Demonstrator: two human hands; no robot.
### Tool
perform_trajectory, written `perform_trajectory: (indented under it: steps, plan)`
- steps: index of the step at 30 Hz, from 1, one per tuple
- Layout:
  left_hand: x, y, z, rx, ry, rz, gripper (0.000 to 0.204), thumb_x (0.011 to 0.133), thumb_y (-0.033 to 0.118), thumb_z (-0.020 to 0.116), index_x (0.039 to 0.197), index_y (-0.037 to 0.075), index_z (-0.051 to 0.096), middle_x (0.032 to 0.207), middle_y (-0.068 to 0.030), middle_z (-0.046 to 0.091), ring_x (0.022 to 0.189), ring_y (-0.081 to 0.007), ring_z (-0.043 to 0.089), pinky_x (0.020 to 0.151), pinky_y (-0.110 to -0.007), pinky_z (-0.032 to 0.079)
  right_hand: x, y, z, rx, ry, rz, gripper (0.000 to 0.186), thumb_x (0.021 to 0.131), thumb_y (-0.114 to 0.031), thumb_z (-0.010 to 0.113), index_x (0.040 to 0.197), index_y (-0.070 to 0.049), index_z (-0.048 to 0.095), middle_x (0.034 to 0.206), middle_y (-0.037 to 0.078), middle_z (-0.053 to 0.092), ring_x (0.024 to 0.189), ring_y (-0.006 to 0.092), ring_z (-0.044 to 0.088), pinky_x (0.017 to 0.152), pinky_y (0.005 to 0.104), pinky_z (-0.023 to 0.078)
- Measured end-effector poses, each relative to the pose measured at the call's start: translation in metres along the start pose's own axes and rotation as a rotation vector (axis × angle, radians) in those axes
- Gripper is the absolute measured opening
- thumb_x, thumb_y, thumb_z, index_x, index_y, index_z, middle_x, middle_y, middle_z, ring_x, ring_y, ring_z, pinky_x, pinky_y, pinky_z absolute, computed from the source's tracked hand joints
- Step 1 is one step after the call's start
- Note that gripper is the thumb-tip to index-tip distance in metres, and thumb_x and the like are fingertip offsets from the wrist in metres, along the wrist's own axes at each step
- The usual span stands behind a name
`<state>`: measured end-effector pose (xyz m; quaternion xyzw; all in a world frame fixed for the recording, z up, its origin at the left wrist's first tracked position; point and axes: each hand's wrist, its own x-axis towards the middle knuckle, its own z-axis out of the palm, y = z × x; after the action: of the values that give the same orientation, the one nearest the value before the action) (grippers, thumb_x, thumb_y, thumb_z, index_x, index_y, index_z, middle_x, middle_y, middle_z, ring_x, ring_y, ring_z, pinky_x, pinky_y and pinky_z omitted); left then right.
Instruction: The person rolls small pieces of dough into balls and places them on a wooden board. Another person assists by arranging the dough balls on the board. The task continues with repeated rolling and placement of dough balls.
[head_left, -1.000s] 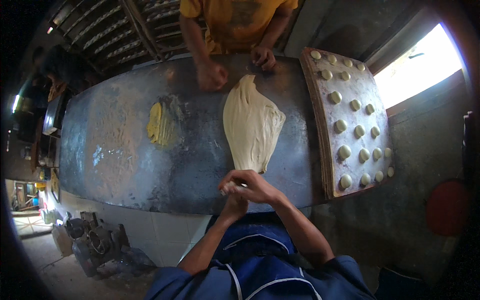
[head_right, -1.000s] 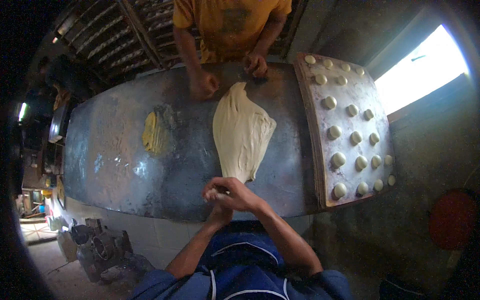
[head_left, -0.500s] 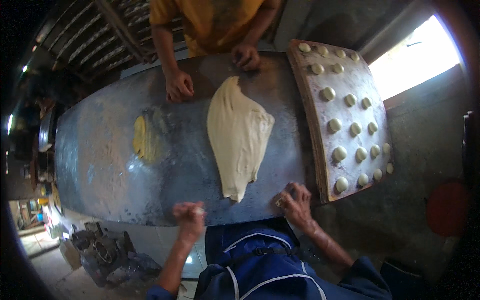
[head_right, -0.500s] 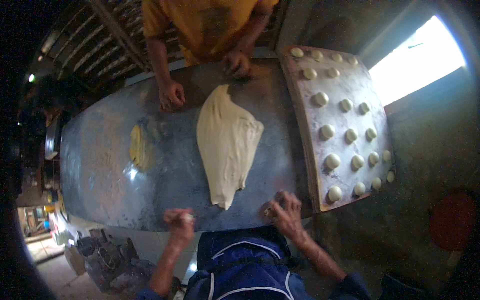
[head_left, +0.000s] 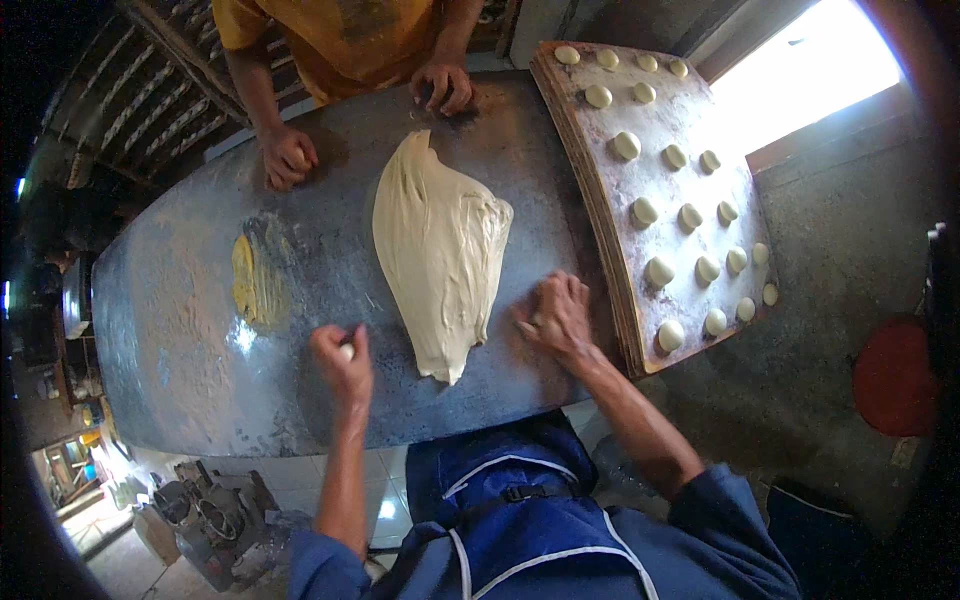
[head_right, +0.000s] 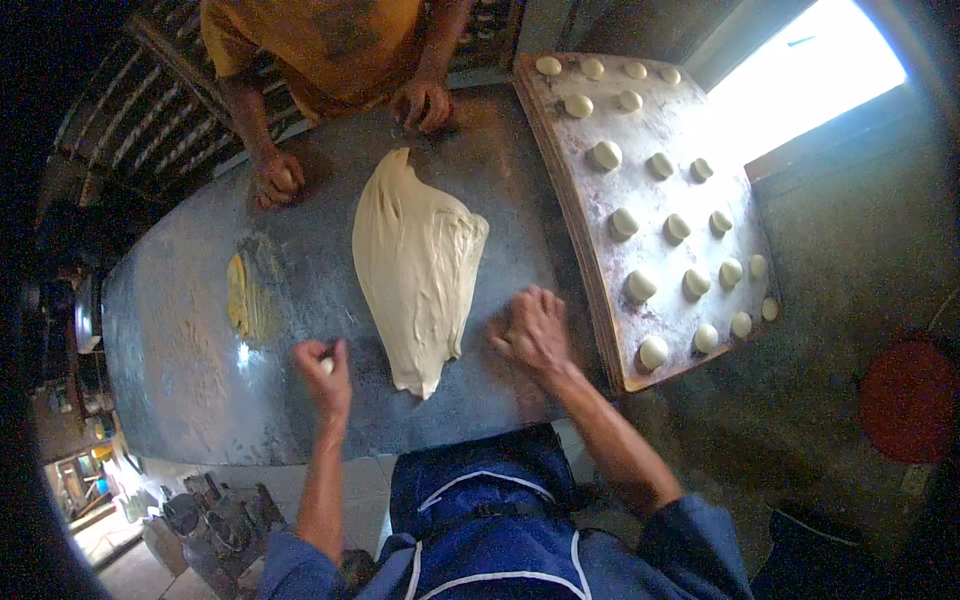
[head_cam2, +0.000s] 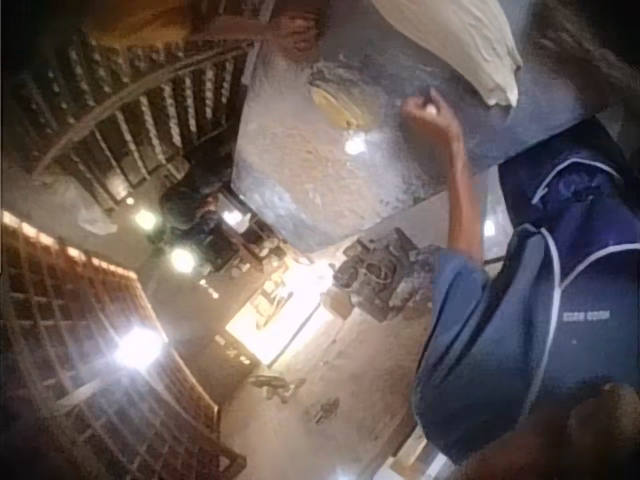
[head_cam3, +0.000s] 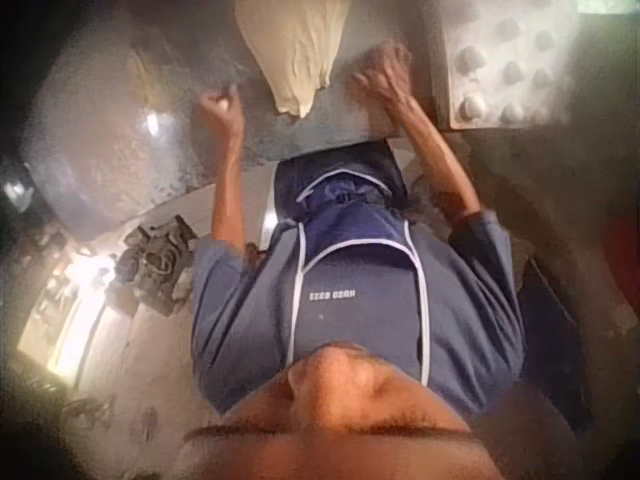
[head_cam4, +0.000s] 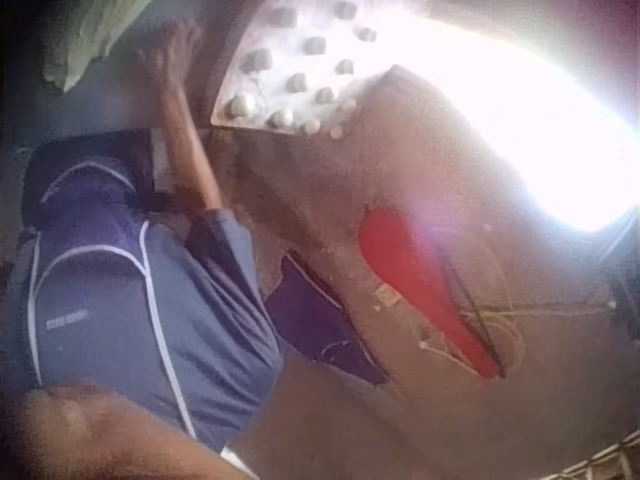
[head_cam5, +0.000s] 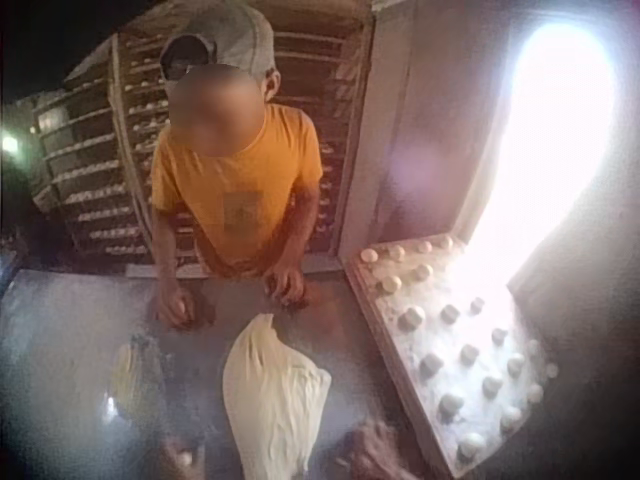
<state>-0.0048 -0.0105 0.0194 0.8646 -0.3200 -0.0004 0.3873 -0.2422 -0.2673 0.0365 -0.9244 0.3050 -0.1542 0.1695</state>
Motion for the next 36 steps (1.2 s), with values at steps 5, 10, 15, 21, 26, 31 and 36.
perform_trajectory:
  steps: [5, 10, 15, 21, 26, 31, 36]
  plan:
    - [-0.065, 0.029, 0.021, -0.050, -0.107, 0.284, 0.030, 0.093, 0.010, 0.072, 0.104, 0.002, 0.046, 0.097, -0.0154, 0.050, 0.089, -0.0330, 0.053, 0.081, -0.046, 0.044, -0.076, 0.000, 0.031, 0.287, -0.179, -0.090, 0.046, 0.081, -0.025, 0.083, 0.103, -0.001, 0.051, 0.097, 0.019, 0.050, 0.084, 0.0376, 0.050, 0.079, 0.0508, 0.042]
    - [0.003, 0.015, 0.009, -0.013, 0.003, -0.038, 0.026, 0.093, 0.008, 0.068, 0.103, 0.002, 0.046, 0.095, -0.0160, 0.051, 0.086, -0.0332, 0.054, 0.081, -0.047, 0.045, -0.022, 0.021, 0.005, 0.019, 0.057, -0.056, 0.042, 0.082, -0.022, 0.079, 0.103, -0.001, 0.049, 0.090, 0.017, 0.050, 0.085, 0.0361, 0.049, 0.074, 0.0473, 0.040]
    - [-0.067, 0.031, 0.019, -0.072, -0.071, 0.254, 0.028, 0.092, 0.010, 0.070, 0.102, 0.002, 0.045, 0.094, -0.0153, 0.051, 0.085, -0.0330, 0.054, 0.080, -0.045, 0.045, -0.082, -0.024, 0.024, 0.438, -0.065, 0.050, 0.038, 0.078, -0.020, 0.081, 0.097, -0.004, 0.053, 0.089, 0.016, 0.051, 0.084, 0.0372, 0.050, 0.074, 0.0507, 0.040]
    - [-0.014, 0.005, 0.002, -0.049, 0.005, -0.063, 0.028, 0.091, 0.013, 0.073, 0.101, 0.004, 0.049, 0.092, -0.0159, 0.051, 0.090, -0.0354, 0.054, 0.082, -0.047, 0.044, -0.038, 0.001, -0.023, -0.025, 0.070, 0.035, 0.031, 0.078, -0.003, 0.077, 0.099, -0.004, 0.055, 0.091, 0.017, 0.052, 0.086, 0.0413, 0.053, 0.075, 0.0500, 0.045]
    - [-0.025, 0.032, -0.038, 0.112, -0.287, 0.220, 0.028, 0.085, 0.004, 0.073, 0.107, 0.003, 0.056, 0.105, -0.0154, 0.062, 0.098, -0.0358, 0.062, 0.085, -0.046, 0.050, -0.055, -0.050, -0.039, 0.341, -0.154, 0.309, 0.021, 0.081, -0.008, 0.076, 0.100, -0.001, 0.069, 0.096, 0.018, 0.060, 0.093, 0.0398, 0.063, 0.081, 0.0487, 0.052]
    - [0.000, 0.040, -0.070, -0.010, -0.569, 0.136, 0.042, 0.078, 0.002, 0.077, 0.117, 0.007, 0.062, 0.109, -0.0120, 0.065, 0.107, -0.0362, 0.064, 0.092, -0.046, 0.053, -0.002, -0.088, -0.013, 0.132, -0.223, 0.204, 0.026, 0.085, -0.015, 0.079, 0.107, -0.002, 0.073, 0.104, 0.019, 0.067, 0.096, 0.0392, 0.067, 0.083, 0.0436, 0.054]
    - [-0.025, 0.061, -0.071, -0.111, -0.371, 0.049, 0.045, 0.079, 0.005, 0.079, 0.120, 0.006, 0.059, 0.109, -0.0135, 0.064, 0.103, -0.0351, 0.065, 0.088, -0.045, 0.054, -0.030, -0.125, -0.142, 0.965, -1.008, -0.221, 0.031, 0.081, -0.010, 0.079, 0.110, -0.002, 0.069, 0.108, 0.018, 0.072, 0.094, 0.0324, 0.072, 0.083, 0.0405, 0.057]
